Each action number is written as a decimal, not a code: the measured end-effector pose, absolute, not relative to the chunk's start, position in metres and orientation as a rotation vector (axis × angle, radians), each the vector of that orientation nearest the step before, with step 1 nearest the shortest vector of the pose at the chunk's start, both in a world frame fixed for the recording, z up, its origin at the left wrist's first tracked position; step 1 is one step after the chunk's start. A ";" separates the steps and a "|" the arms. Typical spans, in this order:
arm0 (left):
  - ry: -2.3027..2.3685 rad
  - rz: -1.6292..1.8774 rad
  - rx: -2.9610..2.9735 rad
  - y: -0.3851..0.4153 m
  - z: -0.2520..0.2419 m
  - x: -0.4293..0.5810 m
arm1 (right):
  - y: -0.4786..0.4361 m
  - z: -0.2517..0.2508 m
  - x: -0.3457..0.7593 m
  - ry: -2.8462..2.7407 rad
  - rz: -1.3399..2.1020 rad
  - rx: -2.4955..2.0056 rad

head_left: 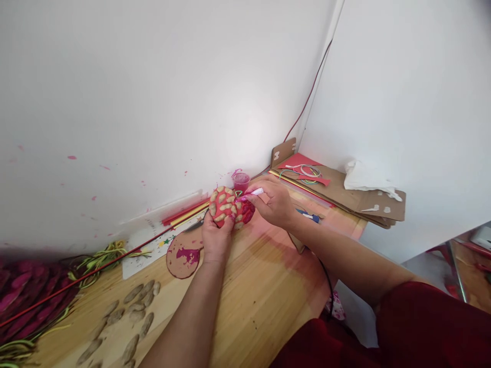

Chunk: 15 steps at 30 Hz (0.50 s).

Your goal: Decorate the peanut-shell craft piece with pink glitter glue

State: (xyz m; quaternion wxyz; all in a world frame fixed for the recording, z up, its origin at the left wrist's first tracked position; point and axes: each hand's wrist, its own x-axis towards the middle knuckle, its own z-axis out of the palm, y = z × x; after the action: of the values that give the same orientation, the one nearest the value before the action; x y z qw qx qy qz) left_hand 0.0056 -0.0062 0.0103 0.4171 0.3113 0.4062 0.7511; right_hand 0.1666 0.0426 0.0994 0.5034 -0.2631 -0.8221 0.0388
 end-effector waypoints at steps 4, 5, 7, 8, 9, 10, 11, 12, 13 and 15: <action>1.117 1.916 0.912 -0.005 0.007 0.004 | 0.040 0.099 0.165 -1.994 0.055 -0.635; 1.129 1.917 0.926 -0.005 0.007 0.004 | 0.040 0.099 0.164 -1.995 0.046 -0.641; 1.141 1.917 0.949 -0.005 0.008 0.004 | 0.040 0.099 0.164 -1.994 0.034 -0.645; 1.147 1.919 0.958 -0.005 0.009 0.004 | 0.040 0.098 0.164 -1.990 0.032 -0.646; 1.152 1.920 0.966 -0.005 0.009 0.005 | 0.040 0.098 0.164 -1.981 0.031 -0.649; 1.158 1.920 0.973 -0.005 0.010 0.005 | 0.040 0.098 0.164 -1.970 0.031 -0.654; 1.162 1.922 0.975 -0.005 0.011 0.005 | 0.040 0.098 0.164 -1.959 0.030 -0.660; 1.167 1.924 0.975 -0.006 0.012 0.005 | 0.040 0.098 0.164 -1.950 0.027 -0.665; 1.174 1.923 0.972 -0.006 0.013 0.006 | 0.039 0.097 0.164 -1.944 0.026 -0.671; 1.178 1.916 0.965 -0.007 0.014 0.006 | 0.038 0.097 0.164 -1.942 0.039 -0.682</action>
State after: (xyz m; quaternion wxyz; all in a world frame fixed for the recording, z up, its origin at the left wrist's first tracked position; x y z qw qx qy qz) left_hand 0.0062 -0.0066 0.0144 0.3400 0.3707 0.4527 0.7362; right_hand 0.1643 0.0382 0.0973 0.5153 -0.2841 -0.8084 0.0162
